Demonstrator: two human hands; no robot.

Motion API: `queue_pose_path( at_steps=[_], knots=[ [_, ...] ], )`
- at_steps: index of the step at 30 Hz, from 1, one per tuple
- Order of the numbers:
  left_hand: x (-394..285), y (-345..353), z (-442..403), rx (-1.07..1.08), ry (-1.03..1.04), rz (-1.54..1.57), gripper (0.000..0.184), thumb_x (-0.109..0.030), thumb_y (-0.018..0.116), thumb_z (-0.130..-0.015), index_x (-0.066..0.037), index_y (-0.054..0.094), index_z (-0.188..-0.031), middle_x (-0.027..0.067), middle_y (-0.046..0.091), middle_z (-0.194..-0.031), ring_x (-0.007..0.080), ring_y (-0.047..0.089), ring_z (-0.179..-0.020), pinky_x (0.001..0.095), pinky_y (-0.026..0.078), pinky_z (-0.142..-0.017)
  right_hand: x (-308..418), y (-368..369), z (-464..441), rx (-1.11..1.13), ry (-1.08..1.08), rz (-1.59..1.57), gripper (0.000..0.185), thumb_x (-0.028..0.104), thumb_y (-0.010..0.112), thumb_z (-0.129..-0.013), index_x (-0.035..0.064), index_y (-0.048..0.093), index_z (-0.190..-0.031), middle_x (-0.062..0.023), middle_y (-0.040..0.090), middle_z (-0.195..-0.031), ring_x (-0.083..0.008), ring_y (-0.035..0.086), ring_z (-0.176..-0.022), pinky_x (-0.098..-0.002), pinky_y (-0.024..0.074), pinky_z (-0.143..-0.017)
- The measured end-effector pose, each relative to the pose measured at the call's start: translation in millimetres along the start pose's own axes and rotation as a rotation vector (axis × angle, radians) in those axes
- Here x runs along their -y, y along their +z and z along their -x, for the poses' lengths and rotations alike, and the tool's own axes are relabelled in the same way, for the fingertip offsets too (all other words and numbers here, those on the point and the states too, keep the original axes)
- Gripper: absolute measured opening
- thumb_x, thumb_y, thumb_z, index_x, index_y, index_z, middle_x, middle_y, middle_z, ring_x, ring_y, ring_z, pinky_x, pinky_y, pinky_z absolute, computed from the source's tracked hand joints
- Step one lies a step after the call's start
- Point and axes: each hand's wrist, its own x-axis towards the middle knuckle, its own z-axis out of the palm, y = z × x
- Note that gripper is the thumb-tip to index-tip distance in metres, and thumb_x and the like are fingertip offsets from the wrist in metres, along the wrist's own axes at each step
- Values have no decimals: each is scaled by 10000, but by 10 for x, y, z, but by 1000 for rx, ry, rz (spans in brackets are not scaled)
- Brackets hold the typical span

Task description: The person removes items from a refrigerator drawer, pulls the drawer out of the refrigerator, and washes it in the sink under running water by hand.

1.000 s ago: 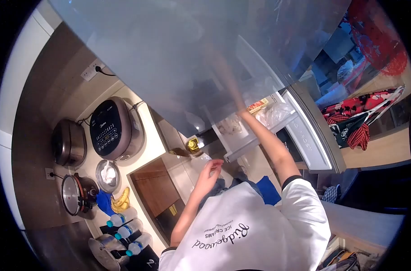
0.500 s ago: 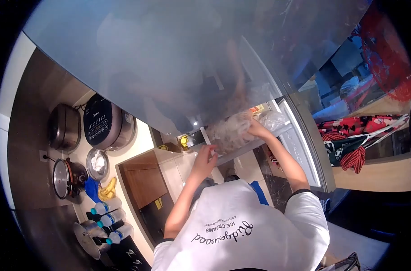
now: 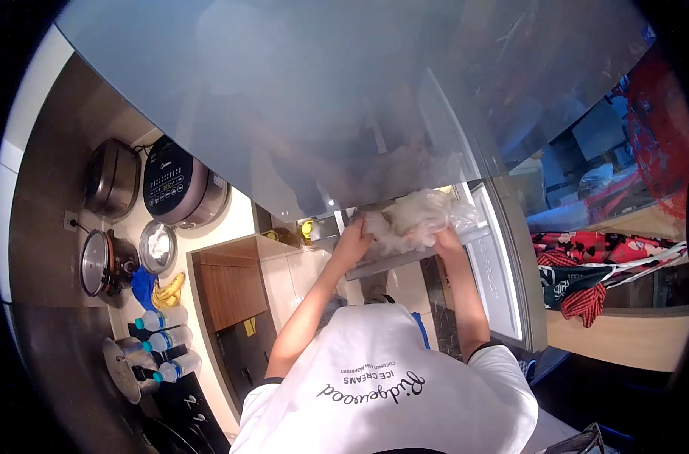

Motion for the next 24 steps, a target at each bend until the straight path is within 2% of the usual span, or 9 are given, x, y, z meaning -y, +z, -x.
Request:
queue_pose_path(
  at_steps=[4, 7, 9, 11, 13, 14, 17, 18, 24],
  knots=[
    [-253, -154, 282, -66, -12, 316, 299, 11, 452, -658, 30, 432, -956, 106, 496, -745, 172, 497, -680, 258, 403, -609, 227, -44, 97, 89, -18, -128, 369, 110, 530, -746, 7, 404, -1077, -111, 546, -884, -213, 571, -772, -345, 480, -682],
    [-535, -253, 526, -169, 180, 685, 342, 63, 409, -638, 21, 427, -977, 69, 487, -791, 118, 483, -698, 214, 385, -606, 551, 208, 290, 97, -451, 663, 240, 191, 538, -713, 27, 512, -887, -101, 557, -790, -235, 577, -672, -381, 487, -629],
    [-555, -301, 697, -225, 79, 710, 373, 82, 400, -623, 20, 425, -989, 63, 488, -818, 120, 486, -722, 209, 388, -627, 787, 501, 328, -294, -135, 71, 247, 267, 512, -732, 35, 529, -818, -102, 558, -733, -216, 568, -620, -356, 480, -572],
    [-583, -390, 814, -289, -18, 737, 404, 101, 390, -607, 18, 422, -1001, 56, 488, -845, 123, 488, -745, 204, 392, -649, 834, 321, 327, -314, -29, 79, 282, 311, 478, -754, 40, 527, -812, -103, 554, -679, -216, 556, -589, -345, 466, -542],
    [-661, -526, 953, -591, 198, 514, 415, 108, 390, -604, 28, 432, -1009, 61, 496, -845, 143, 497, -751, 221, 405, -666, 863, 280, 419, -281, -312, 355, 280, 319, 479, -759, 46, 530, -797, -102, 555, -667, -224, 546, -568, -363, 465, -547],
    [-770, -680, 1062, -590, 224, 553, 394, 95, 419, -632, 32, 436, -1021, 74, 505, -875, 155, 505, -771, 240, 418, -679, 976, 82, 355, 206, -42, -328, 310, 320, 487, -763, 42, 531, -894, -127, 567, -805, -242, 558, -687, -377, 468, -622],
    [-747, -841, 1347, -634, 147, 1336, 344, -15, 511, -730, 32, 436, -1063, 116, 516, -976, 185, 518, -856, 269, 441, -743, 1178, 281, 502, 300, -40, -436, 454, 276, 519, -764, 9, 405, -1112, -160, 503, -1019, -260, 511, -908, -372, 433, -783],
    [-799, -943, 1412, -679, 120, 933, 382, -137, 540, -758, 24, 426, -1086, 137, 498, -1034, 194, 506, -916, 286, 440, -783, 1166, 289, 565, 187, -61, -415, 408, 270, 511, -766, 25, 447, -1086, -146, 489, -1052, -243, 498, -930, -350, 432, -771],
    [-948, -1069, 1982, -896, 40, 999, 428, -157, 538, -703, 35, 427, -1070, 102, 515, -986, 169, 502, -905, 283, 425, -766, 1239, 529, 536, 210, -21, -95, 396, 241, 516, -761, 17, 447, -1079, -140, 492, -1044, -236, 501, -924, -347, 432, -771]
  ],
)
